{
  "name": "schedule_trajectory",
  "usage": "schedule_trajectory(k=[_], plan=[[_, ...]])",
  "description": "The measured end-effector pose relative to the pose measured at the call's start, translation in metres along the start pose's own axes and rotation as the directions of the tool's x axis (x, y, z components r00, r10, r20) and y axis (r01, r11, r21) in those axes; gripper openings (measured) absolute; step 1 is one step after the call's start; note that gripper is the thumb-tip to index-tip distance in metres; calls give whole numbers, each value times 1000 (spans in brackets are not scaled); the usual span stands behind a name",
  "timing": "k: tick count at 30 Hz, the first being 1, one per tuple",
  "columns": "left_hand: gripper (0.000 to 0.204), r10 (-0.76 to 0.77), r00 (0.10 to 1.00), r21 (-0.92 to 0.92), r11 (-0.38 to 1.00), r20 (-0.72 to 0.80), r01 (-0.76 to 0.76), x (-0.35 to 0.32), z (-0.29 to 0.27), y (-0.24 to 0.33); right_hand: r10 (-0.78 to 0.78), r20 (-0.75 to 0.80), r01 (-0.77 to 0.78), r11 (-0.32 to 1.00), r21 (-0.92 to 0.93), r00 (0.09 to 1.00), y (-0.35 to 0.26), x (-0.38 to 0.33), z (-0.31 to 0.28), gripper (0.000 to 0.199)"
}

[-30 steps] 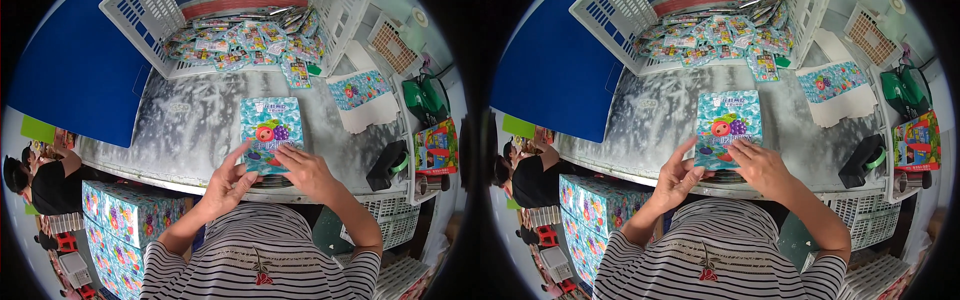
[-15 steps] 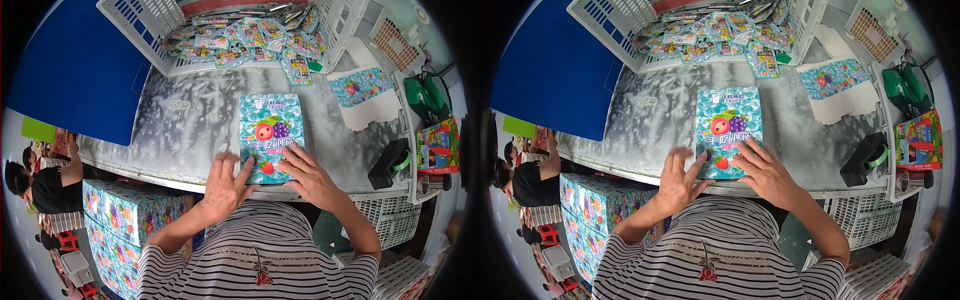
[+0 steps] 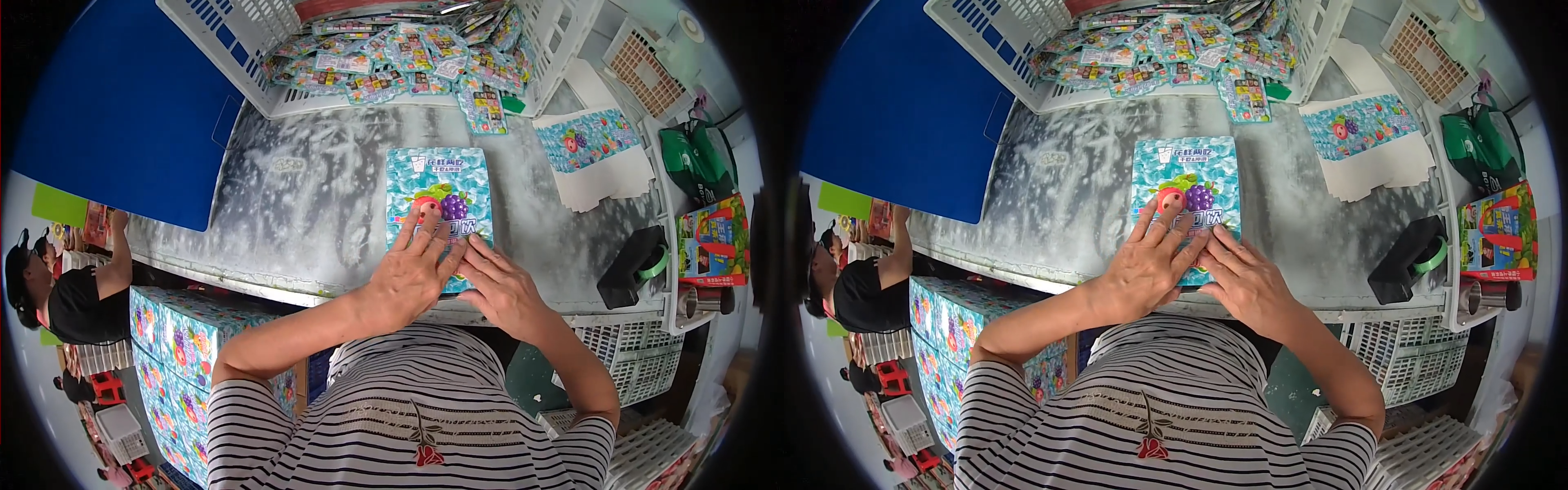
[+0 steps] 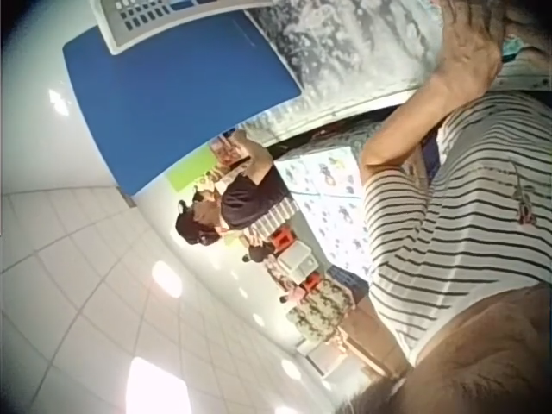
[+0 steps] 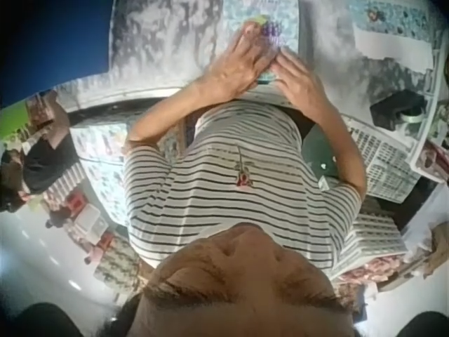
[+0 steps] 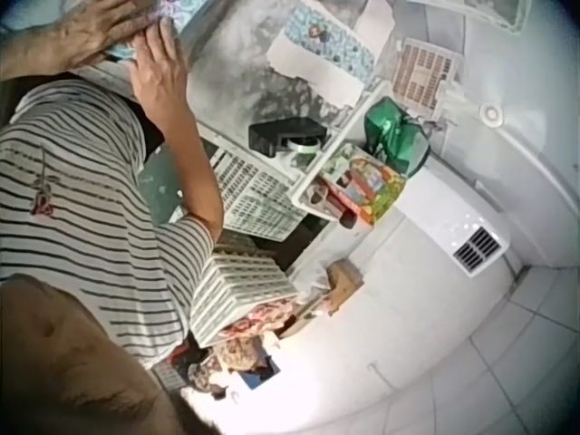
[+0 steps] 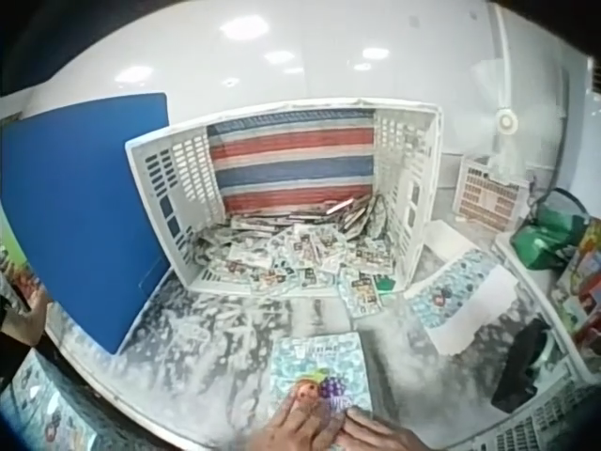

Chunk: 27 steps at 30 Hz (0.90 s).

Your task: Packing small product sachets into decorative cardboard boxes and stacking the finished boxes.

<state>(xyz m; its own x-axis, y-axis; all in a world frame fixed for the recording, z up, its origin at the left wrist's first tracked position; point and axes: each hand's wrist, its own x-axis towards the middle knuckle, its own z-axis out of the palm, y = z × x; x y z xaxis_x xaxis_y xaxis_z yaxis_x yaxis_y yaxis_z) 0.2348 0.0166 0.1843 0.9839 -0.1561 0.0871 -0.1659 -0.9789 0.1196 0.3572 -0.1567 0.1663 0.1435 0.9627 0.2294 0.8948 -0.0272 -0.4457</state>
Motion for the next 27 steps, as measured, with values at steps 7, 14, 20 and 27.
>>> schedule_trajectory(k=[7,14,20,27], plan=[[70,47,999,-52,998,22,-46,11,-2,-8,14,-6,-14,1000,0,1000,2,0,0,47],[69,49,999,-48,998,5,-49,7,3,-9,30,14,-29,999,-40,999,1,-3,4,50],[61,66,998,-7,998,20,-66,9,2,-11,-7,-16,6,998,-60,1000,3,-5,6,50],[56,120,992,273,953,48,-129,18,10,-4,31,36,-33,998,55,999,3,-4,0,49]])
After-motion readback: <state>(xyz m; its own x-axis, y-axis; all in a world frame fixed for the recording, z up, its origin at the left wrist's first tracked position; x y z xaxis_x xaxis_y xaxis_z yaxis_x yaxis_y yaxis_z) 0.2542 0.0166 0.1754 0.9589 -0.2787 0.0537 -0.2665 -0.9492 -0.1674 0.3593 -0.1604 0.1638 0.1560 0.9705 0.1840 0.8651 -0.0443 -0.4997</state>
